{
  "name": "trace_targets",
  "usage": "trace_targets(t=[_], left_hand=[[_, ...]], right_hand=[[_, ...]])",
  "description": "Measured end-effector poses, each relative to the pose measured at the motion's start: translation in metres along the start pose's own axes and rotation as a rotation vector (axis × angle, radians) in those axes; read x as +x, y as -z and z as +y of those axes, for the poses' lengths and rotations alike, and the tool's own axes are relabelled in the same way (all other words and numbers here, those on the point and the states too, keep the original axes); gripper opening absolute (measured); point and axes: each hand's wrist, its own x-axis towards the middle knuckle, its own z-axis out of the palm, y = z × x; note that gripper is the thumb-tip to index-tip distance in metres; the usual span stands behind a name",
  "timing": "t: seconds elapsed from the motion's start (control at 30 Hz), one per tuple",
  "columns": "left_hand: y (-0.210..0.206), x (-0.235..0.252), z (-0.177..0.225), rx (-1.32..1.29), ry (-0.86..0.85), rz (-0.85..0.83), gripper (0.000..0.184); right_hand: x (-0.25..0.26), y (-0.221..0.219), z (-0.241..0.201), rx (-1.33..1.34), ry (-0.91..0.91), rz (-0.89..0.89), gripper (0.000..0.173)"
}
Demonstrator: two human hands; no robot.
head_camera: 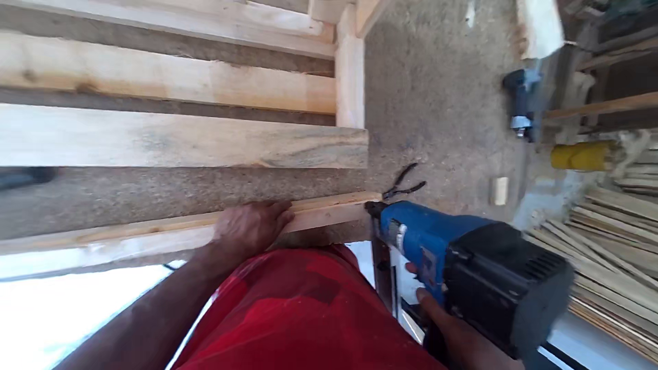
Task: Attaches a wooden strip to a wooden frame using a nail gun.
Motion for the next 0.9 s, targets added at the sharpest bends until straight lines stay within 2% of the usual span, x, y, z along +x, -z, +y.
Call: trace_targets(t=[0.07, 0.13, 0.2, 0.23, 0.3, 0.43, 0.53, 0.63, 0.77, 0.83, 0.9], left_hand=[[0.001, -0.002, 0.0, -0.003, 0.017, -0.023, 0.055], [-0.003, -0.006, -0.001, -0.005, -0.045, 0.078, 0.054], [-0.006, -0.02, -0.014, 0.004, -0.161, 0.278, 0.06], [-0.004, -0.033, -0.024, 0.013, -0.198, 0.346, 0.064], [-0.001, -0.071, -0.056, 0.061, -0.17, 0.412, 0.064], [-0.003, -0.158, -0.15, 0.173, 0.16, 0.473, 0.044], [0.003, -0.19, -0.201, 0.205, 0.396, 0.528, 0.04], [-0.002, -0.197, -0.225, 0.241, 0.398, 0.563, 0.032], [-0.02, -0.2, -0.237, 0.219, 0.346, 0.618, 0.033], [-0.021, -0.2, -0.239, 0.218, 0.332, 0.639, 0.033], [-0.023, -0.2, -0.242, 0.205, 0.33, 0.64, 0.032]], right_hand=[[0.001, -0.006, -0.02, 0.001, -0.124, 0.024, 0.016], [0.006, -0.012, -0.061, -0.062, -0.436, 0.048, 0.011], [0.002, -0.009, -0.025, -0.026, -0.148, 0.004, 0.016], [0.001, -0.008, -0.012, -0.005, -0.077, -0.009, 0.019], [0.002, -0.006, -0.004, 0.02, -0.073, -0.024, 0.023], [0.002, -0.01, -0.002, -0.012, -0.123, -0.044, 0.025], [-0.004, -0.023, -0.006, 0.03, -0.104, 0.027, 0.022], [-0.024, -0.05, -0.024, 0.063, -0.141, 0.105, 0.013], [-0.054, -0.09, -0.049, 0.111, -0.113, 0.107, 0.016], [-0.064, -0.11, -0.052, 0.117, -0.061, 0.089, 0.016], [-0.069, -0.125, -0.046, 0.084, 0.005, 0.067, 0.024]])
